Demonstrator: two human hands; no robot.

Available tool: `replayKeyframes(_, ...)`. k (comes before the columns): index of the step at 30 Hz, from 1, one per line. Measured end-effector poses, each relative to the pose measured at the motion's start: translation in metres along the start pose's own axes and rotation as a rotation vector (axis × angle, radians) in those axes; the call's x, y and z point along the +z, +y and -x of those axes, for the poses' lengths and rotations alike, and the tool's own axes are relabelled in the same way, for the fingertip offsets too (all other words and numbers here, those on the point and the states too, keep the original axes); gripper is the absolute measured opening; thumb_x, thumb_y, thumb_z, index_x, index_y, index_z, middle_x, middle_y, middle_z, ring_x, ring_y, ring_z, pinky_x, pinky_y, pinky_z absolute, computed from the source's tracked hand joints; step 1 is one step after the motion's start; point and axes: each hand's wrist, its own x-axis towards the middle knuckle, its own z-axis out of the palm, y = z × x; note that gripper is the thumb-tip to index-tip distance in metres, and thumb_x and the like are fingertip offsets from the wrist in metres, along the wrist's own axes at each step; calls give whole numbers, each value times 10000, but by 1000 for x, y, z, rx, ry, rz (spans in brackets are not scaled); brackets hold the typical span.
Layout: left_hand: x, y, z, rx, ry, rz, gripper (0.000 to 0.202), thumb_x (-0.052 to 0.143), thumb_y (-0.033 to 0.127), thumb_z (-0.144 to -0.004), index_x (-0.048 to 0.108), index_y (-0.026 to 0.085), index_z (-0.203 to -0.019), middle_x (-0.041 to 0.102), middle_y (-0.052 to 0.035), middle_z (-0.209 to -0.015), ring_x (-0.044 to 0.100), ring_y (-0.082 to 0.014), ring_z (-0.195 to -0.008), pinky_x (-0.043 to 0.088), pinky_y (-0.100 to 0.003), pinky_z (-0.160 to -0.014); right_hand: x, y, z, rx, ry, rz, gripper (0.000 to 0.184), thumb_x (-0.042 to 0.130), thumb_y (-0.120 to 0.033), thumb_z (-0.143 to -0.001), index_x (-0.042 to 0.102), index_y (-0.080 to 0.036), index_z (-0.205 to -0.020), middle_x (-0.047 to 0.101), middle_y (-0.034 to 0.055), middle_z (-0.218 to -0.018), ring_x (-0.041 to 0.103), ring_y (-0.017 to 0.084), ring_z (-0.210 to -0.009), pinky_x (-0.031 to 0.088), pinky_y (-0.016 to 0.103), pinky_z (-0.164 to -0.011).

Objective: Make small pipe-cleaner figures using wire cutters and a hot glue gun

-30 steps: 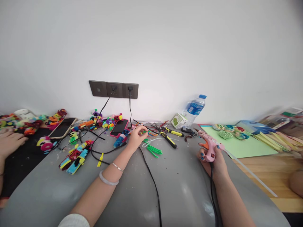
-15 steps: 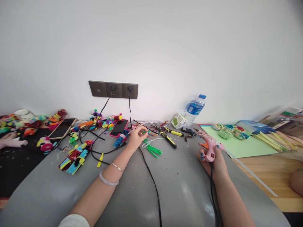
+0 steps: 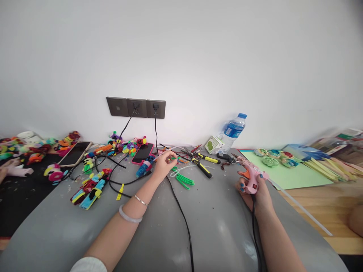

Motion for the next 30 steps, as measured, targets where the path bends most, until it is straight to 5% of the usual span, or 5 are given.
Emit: replayKeyframes(30, 0, 5, 2, 6, -13, -4, 50, 565, 152, -723, 591, 183, -752, 588, -2, -774, 516, -100, -626, 368, -179, -459, 1, -3, 3, 27, -9, -27, 407, 596, -586, -774, 645, -199, -893, 493, -10, -496, 384, 110, -417, 352, 246, -383)
